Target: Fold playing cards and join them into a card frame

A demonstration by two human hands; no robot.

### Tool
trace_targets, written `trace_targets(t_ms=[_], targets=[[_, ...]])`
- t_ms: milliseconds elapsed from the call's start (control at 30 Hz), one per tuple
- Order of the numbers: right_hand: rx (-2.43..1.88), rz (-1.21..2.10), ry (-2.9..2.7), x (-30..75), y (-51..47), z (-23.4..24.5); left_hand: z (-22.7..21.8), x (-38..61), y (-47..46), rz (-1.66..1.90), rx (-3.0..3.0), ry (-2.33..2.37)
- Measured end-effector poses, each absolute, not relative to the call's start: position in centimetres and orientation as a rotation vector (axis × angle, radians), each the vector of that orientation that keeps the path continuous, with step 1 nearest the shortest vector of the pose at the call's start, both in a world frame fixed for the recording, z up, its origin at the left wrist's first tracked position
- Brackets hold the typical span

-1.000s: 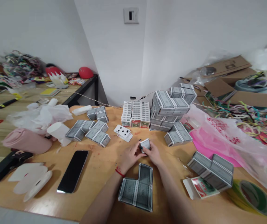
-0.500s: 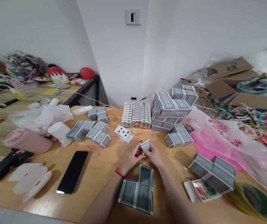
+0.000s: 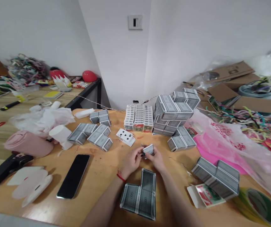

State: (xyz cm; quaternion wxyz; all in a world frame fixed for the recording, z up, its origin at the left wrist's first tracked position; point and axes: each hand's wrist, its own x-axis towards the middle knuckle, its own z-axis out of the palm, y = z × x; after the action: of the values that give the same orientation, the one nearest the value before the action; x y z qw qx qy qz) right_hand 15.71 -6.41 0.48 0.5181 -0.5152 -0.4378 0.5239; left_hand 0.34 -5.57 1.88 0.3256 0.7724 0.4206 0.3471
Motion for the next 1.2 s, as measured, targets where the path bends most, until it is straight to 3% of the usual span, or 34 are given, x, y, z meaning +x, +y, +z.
trace_targets(t_ms=[667,1033,1200], targets=[[-1.255,1.092,-1.171,14.5,-6.9,1.1,1.6,0.2,-4.9,1.058,1.623,1.055],[-1.151,1.035,-1.174,14.7,-6.9,0.7,2.6,0.5,-2.9,0.645,1.154,0.877],[-1.143,1.029,-1.143,14.6,-6.8,0.6,2.6,0.1,-2.6,0.614,1.073,0.763]])
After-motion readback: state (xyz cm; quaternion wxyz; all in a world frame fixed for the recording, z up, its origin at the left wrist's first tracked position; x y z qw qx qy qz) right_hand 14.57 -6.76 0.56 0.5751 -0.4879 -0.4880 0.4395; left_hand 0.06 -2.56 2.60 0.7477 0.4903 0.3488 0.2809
